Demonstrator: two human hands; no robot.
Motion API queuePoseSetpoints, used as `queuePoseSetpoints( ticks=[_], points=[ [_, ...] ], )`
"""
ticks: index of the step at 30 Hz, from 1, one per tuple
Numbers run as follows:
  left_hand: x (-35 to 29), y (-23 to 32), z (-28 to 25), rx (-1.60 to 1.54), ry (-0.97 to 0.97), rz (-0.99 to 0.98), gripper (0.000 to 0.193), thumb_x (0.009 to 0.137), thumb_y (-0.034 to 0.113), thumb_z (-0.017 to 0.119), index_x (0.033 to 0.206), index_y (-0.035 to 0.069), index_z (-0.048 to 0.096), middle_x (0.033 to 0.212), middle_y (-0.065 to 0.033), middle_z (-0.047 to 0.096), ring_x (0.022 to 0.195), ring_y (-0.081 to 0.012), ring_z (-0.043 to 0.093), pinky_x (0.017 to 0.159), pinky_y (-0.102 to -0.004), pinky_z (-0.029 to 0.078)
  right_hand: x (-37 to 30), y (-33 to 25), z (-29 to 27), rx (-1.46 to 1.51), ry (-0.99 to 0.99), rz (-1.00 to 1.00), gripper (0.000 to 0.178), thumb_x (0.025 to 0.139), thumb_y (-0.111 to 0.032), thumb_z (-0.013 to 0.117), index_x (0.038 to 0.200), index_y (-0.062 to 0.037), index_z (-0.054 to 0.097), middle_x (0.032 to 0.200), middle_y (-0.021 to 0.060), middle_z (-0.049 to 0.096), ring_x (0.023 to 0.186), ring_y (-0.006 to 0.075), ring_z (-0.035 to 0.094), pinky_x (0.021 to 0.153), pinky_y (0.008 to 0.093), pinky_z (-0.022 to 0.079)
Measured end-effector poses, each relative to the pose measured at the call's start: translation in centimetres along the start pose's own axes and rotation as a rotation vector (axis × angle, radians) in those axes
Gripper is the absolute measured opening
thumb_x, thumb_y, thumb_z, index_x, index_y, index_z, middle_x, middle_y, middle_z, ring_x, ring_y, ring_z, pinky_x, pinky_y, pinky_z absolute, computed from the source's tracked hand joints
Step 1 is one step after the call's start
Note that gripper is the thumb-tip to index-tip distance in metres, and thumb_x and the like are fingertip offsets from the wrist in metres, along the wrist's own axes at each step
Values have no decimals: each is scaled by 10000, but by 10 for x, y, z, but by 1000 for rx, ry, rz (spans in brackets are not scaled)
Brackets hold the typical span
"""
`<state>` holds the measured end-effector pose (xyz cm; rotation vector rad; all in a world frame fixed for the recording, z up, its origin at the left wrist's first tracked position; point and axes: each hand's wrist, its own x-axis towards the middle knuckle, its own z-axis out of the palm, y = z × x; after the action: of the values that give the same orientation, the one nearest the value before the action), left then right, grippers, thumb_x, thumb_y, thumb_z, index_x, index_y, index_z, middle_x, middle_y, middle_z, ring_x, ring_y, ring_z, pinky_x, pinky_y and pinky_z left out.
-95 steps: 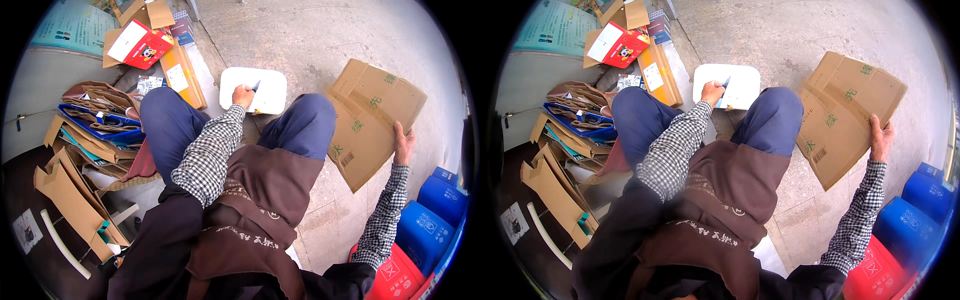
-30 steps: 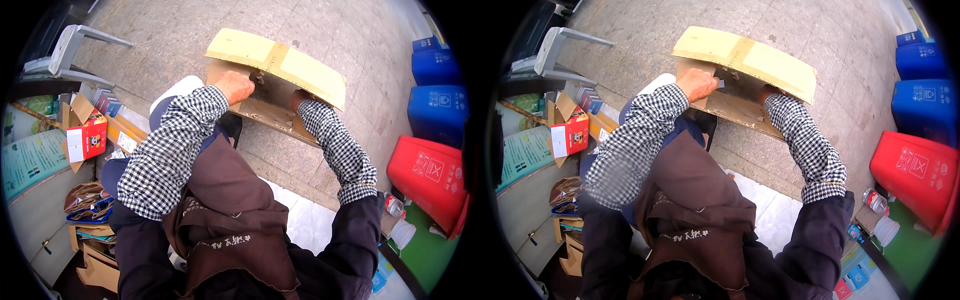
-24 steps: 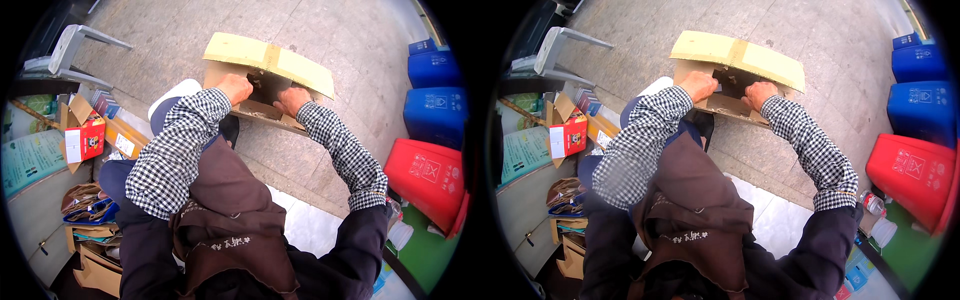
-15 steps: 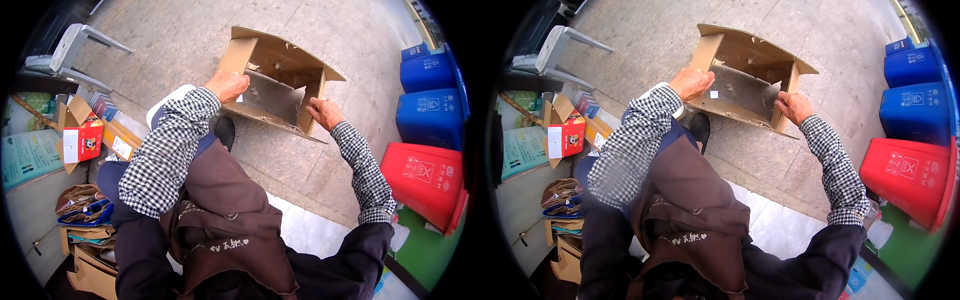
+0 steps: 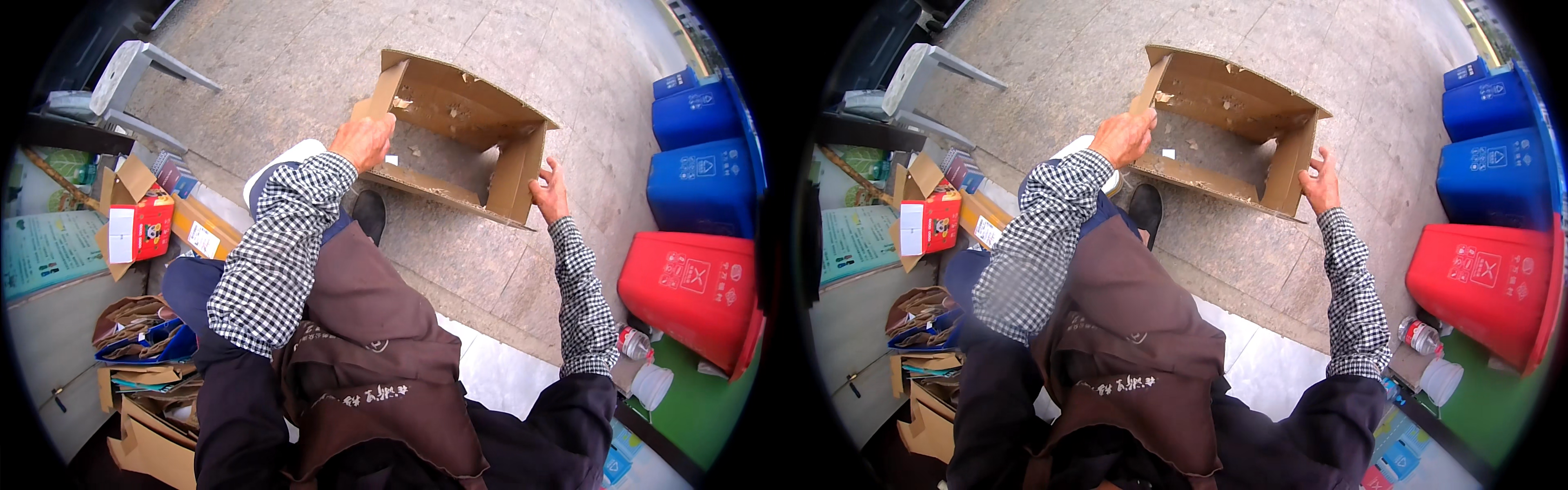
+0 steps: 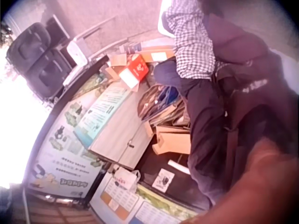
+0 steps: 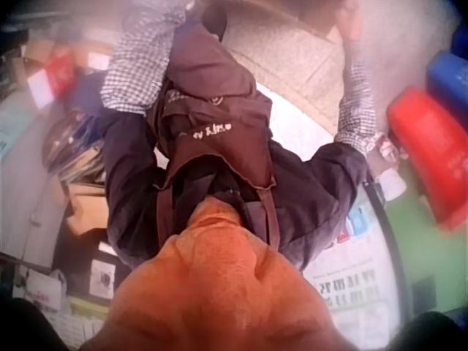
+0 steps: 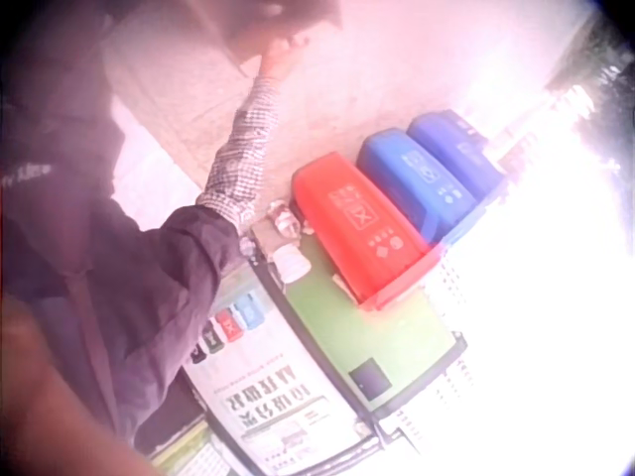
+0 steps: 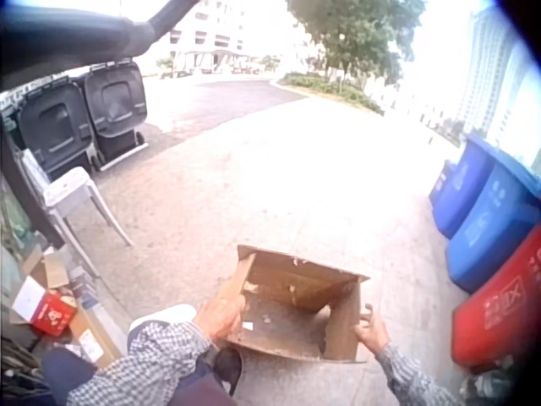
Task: The person uses a utility knife to cut open and flatten various cardboard boxes. They slice through tape and seams, fold the boxes flat, and stack them on a growing pile to the left.
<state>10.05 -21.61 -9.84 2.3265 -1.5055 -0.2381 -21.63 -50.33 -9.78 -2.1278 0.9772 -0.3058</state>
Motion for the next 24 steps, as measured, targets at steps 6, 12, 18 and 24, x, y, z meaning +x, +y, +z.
queuePoseSetpoints(
  ticks=[6,12,18,24],
  points=[
    [8,0,1,-141,319,-184,173,876,125,607,1047,103,591,815,-209,690,831,-429,678,728,-526,530,-9,19,-12,144,-191,-52,604,880,-3,486,1481,-9,426,1385,208,583,1258,306,597,1012,372,518],
    [24,-8,1,-293,555,-479,129,858,141,573,921,73,664,880,-228,706,858,-442,678,781,-517,536,-69,-22,0,100,-526,-23,610,886,-7,489,1493,-46,446,1421,216,559,1356,312,515,1083,382,453],
    [31,-4,1,-246,562,-549,137,853,148,601,941,74,675,905,-205,721,889,-411,692,809,-493,550,-76,-52,28,52,-508,-70,1044,898,-600,671,1574,18,171,1527,335,363,1432,389,401,1178,442,332],
    [38,1,6,-290,580,-522,164,841,124,592,965,58,676,911,-193,724,891,-391,694,814,-469,549,-51,-105,75,-288,-296,-264,1203,772,-644,769,1573,14,157,1513,314,397,1390,397,452,1146,448,385]
  ],
)
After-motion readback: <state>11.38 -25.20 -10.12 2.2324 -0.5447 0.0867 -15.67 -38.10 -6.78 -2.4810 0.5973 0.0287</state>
